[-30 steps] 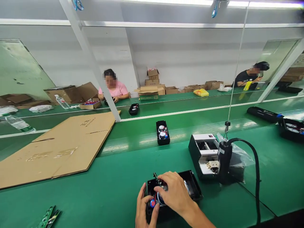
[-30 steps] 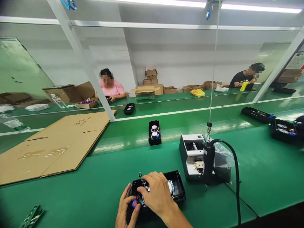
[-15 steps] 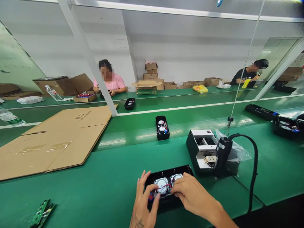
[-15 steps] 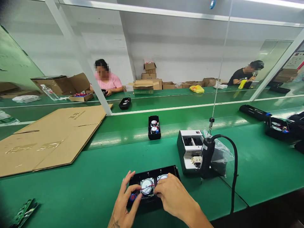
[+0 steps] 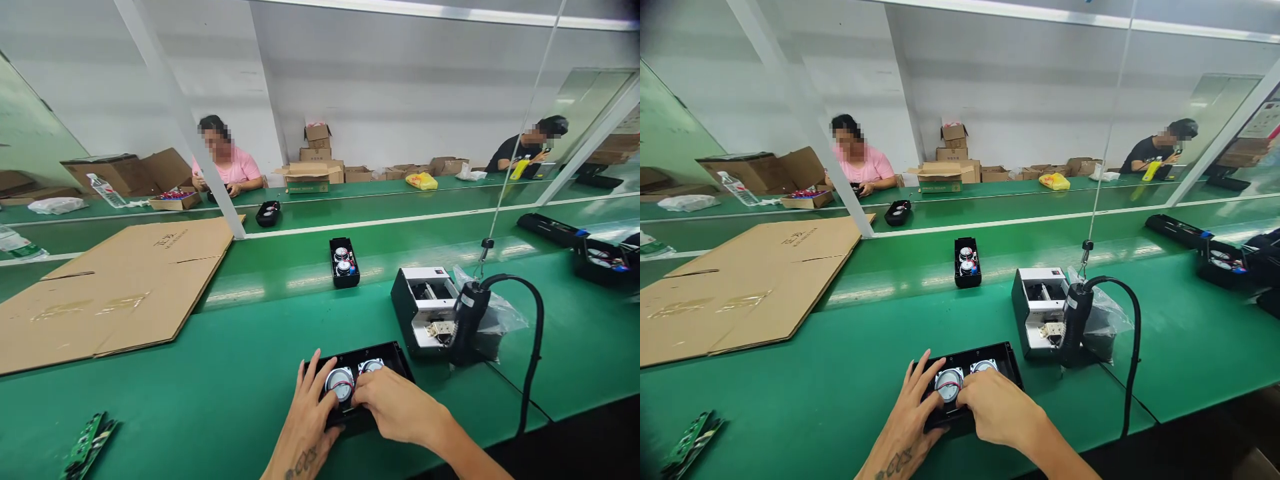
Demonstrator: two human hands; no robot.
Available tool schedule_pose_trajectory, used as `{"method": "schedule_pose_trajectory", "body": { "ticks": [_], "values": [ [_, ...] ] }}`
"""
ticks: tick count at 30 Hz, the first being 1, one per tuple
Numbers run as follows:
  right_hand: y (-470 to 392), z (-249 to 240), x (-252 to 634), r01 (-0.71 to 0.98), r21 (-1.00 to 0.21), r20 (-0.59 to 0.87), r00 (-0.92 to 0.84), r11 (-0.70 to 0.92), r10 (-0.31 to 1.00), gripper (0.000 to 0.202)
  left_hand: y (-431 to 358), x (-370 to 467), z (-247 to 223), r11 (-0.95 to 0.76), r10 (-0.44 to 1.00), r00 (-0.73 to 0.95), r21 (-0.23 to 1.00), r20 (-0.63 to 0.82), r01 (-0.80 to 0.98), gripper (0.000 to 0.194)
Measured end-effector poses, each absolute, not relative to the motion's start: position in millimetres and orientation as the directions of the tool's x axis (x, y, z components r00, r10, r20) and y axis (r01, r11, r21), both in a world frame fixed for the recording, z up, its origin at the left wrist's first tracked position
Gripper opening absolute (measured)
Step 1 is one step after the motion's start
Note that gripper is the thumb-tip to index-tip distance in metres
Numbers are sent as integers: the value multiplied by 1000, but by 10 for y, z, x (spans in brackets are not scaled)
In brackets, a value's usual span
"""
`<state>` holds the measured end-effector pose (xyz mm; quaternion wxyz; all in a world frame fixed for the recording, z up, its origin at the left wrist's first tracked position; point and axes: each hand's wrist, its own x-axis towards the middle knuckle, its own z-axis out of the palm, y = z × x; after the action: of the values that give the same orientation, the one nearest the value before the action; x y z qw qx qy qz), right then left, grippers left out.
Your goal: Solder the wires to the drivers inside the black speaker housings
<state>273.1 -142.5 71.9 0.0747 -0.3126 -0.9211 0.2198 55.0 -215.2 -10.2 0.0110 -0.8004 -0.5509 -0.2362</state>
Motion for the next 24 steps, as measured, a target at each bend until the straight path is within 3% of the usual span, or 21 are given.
{"method": "schedule_pose_trajectory", "body": {
  "ticks": [2,8,14,17,21,24],
  "values": [
    [-1432,740,2704,505,-476,-43,-831,720,554,45,-2151,543,-120,-395,876,270,273,400,877,44],
    [-1447,829,2595,557,-395,-85,-814,731,574,24,-2149,526,-124,-425,863,284,296,418,856,47],
    [-1533,767,2681,547,-500,-91,-804,672,587,30,-2137,496,-30,-464,868,362,296,339,835,42],
    [-1558,713,2679,524,-482,-112,-831,702,545,29,-2061,493,170,-421,906,367,359,213,833,38],
    [-1404,768,2562,549,-420,-125,-824,722,553,31,-1805,446,569,-244,927,355,525,-121,815,38],
    [-1185,892,2452,590,-441,-176,-796,677,579,28,-1556,349,766,-132,901,363,647,-237,751,17]
  ]
}}
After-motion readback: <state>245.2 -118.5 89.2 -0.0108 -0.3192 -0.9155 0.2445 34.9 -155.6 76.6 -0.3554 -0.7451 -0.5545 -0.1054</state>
